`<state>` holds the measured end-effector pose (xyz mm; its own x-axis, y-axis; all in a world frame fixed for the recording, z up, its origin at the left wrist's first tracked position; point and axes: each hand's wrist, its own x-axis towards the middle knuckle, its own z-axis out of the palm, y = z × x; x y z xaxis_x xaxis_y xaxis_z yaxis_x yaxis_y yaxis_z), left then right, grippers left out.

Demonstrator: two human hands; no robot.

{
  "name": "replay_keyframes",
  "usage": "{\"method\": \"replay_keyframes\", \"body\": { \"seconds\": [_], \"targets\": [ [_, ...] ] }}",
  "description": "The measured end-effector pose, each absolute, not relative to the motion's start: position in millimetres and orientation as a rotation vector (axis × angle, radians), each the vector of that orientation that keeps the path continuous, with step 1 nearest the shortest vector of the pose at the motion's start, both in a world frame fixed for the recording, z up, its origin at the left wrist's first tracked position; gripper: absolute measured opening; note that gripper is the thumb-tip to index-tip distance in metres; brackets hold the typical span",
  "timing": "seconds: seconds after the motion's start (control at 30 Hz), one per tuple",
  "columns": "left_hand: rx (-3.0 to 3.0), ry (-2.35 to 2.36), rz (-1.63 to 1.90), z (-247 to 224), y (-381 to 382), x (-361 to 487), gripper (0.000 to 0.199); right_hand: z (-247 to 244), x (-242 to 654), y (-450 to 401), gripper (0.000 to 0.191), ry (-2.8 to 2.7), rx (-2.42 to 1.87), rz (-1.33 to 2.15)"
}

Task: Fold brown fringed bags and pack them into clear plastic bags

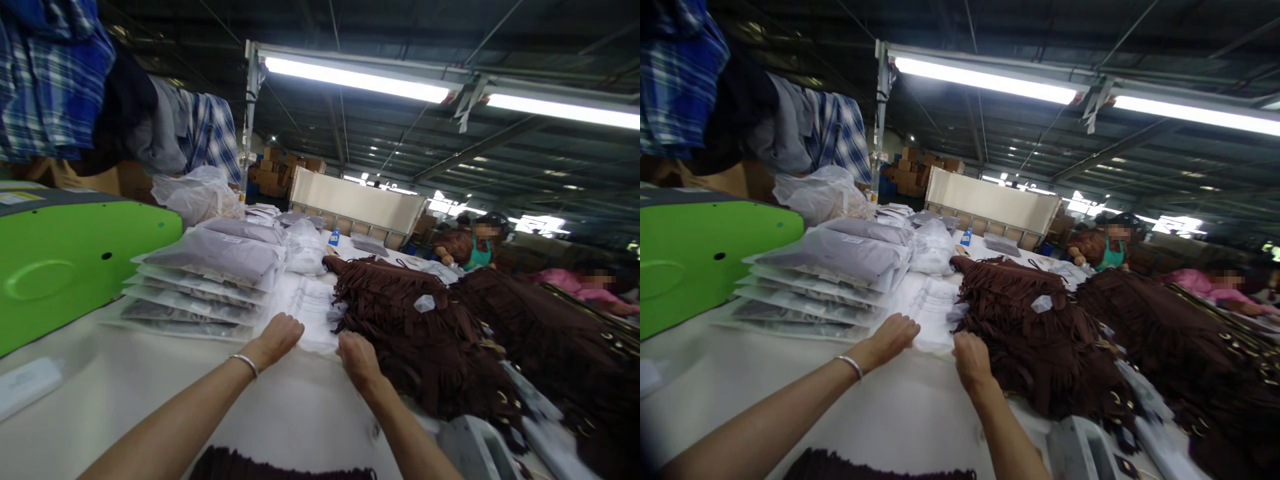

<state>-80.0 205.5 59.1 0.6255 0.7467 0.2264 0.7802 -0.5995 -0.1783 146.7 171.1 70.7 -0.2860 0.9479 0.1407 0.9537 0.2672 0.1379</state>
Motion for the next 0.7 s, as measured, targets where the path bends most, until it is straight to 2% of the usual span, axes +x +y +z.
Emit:
{"method": "replay_keyframes", "body": {
  "seconds": [0.1,0.23,0.33,0.47,0.7],
  "targets": [
    [-2.642,-1.185,-0.166,66.8,199.8,-86.4,0.014,81.7,152.3,169.9,0.010,-2.526,-1.863,-0.219],
    [-2.704,-1.091,-0.134,76.6,184.4,-97.6,0.008,94.2,159.9,158.9,0.019,-2.592,-1.830,-0.141],
    [-2.680,-1.123,-0.135,81.2,169.4,-102.2,0.016,102.7,160.6,145.0,0.016,-2.583,-1.801,-0.143],
    [-2.643,-1.206,-0.153,81.3,150.6,-100.9,0.005,109.5,152.6,126.2,0.011,-2.544,-1.792,-0.156],
    [-2.702,-1.303,-0.198,81.0,120.3,-90.9,0.042,110.4,136.0,105.7,0.013,-2.633,-1.686,-0.099]
  ]
}}
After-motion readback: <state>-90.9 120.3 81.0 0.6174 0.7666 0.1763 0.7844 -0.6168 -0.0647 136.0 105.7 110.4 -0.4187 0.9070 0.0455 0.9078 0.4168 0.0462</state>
